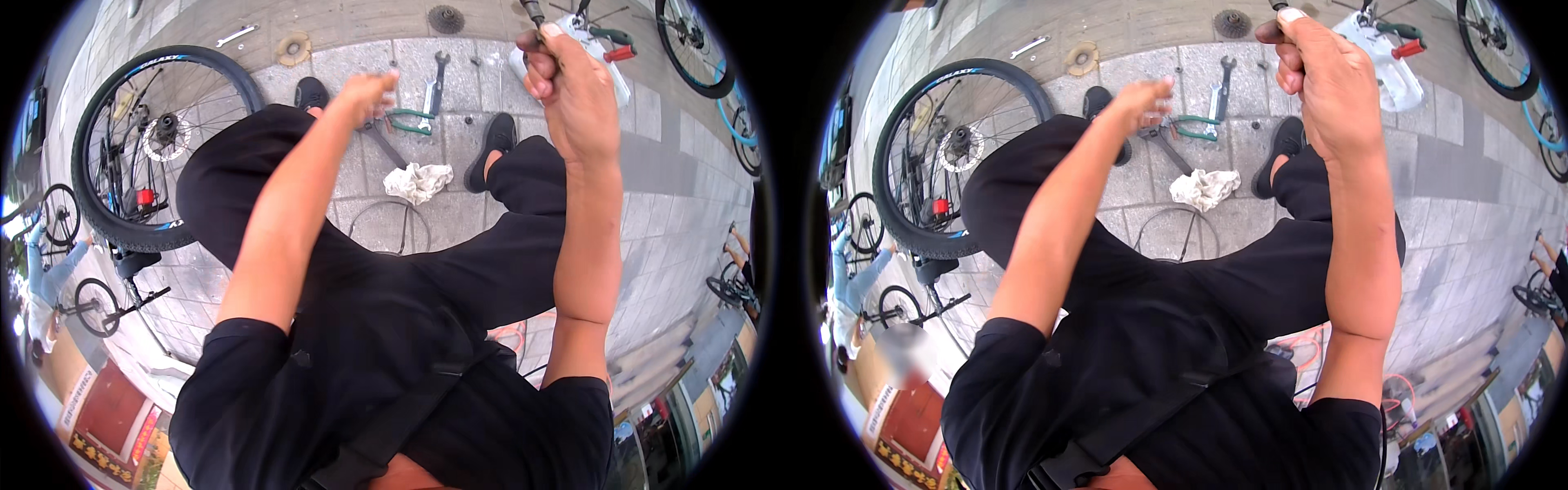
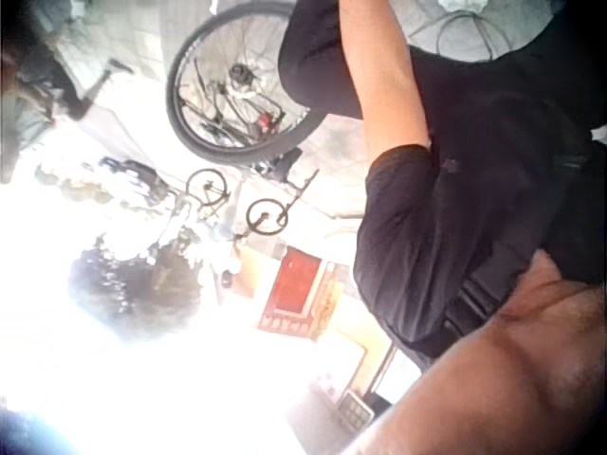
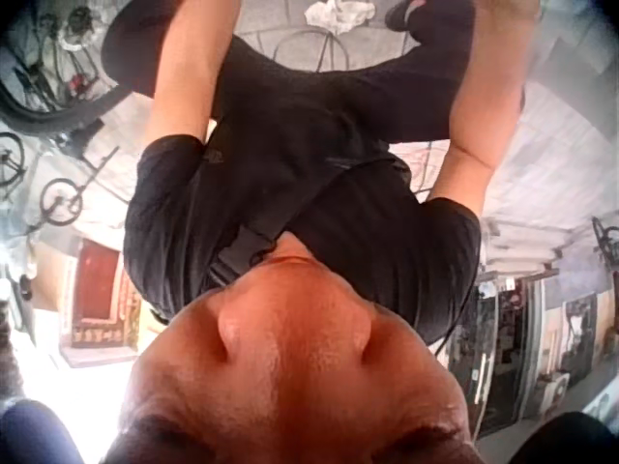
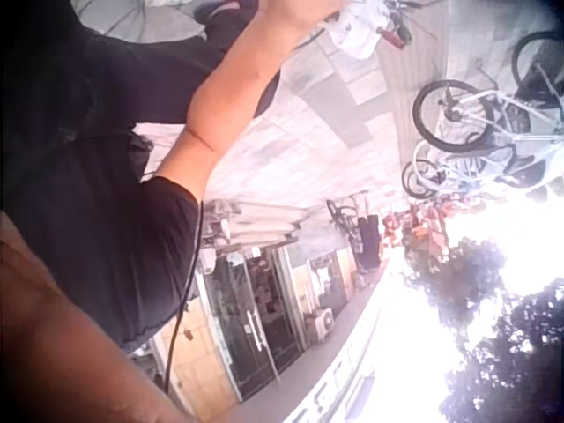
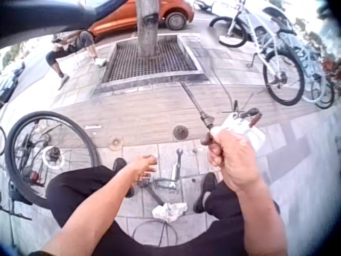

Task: The person sits on the sidewalk and cleans a bicycle cable with a cloth. They then use pliers to grip and adjust the cable housing, repeatedly manipulating the tool and wiping the cable.

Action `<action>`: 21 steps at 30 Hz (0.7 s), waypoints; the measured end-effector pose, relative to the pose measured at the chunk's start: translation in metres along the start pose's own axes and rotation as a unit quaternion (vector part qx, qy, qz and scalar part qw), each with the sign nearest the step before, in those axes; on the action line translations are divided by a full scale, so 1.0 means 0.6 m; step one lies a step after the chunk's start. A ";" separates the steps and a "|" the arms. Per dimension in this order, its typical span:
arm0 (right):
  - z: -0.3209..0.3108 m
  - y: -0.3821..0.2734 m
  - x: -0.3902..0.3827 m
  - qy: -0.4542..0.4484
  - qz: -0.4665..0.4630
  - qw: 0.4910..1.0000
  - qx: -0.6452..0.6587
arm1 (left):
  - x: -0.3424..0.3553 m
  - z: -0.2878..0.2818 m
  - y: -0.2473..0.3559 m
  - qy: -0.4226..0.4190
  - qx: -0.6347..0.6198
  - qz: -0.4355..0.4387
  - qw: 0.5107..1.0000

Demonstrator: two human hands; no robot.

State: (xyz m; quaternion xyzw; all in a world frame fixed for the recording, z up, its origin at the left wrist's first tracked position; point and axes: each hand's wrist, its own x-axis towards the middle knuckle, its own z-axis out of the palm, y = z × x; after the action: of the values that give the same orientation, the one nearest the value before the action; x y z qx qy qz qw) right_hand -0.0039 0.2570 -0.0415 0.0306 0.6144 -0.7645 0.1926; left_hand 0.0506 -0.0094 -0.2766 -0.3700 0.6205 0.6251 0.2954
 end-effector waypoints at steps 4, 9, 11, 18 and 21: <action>-0.023 0.009 -0.006 0.039 0.015 0.998 -0.047 | 0.089 0.065 -0.292 0.083 0.142 -0.074 0.984; -0.030 0.002 -0.006 0.088 0.049 0.993 -0.069 | 0.076 0.121 -0.422 0.050 0.355 -0.025 0.933; -0.024 -0.007 -0.002 0.103 0.069 0.989 -0.079 | 0.077 0.122 -0.416 0.007 0.351 -0.008 0.936; -0.026 -0.014 0.012 0.088 0.065 0.989 -0.103 | 0.064 0.140 -0.400 -0.069 0.610 0.130 0.779; -0.033 -0.013 0.010 0.101 0.078 0.984 -0.120 | 0.064 0.153 -0.370 -0.118 0.605 0.094 0.782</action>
State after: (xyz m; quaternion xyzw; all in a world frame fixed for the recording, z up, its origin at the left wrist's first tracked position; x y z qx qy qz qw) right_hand -0.0157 0.2758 -0.0409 0.1326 0.7140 -0.6604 0.1910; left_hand 0.2047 0.0907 -0.4362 0.0212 0.8632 0.1846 0.4694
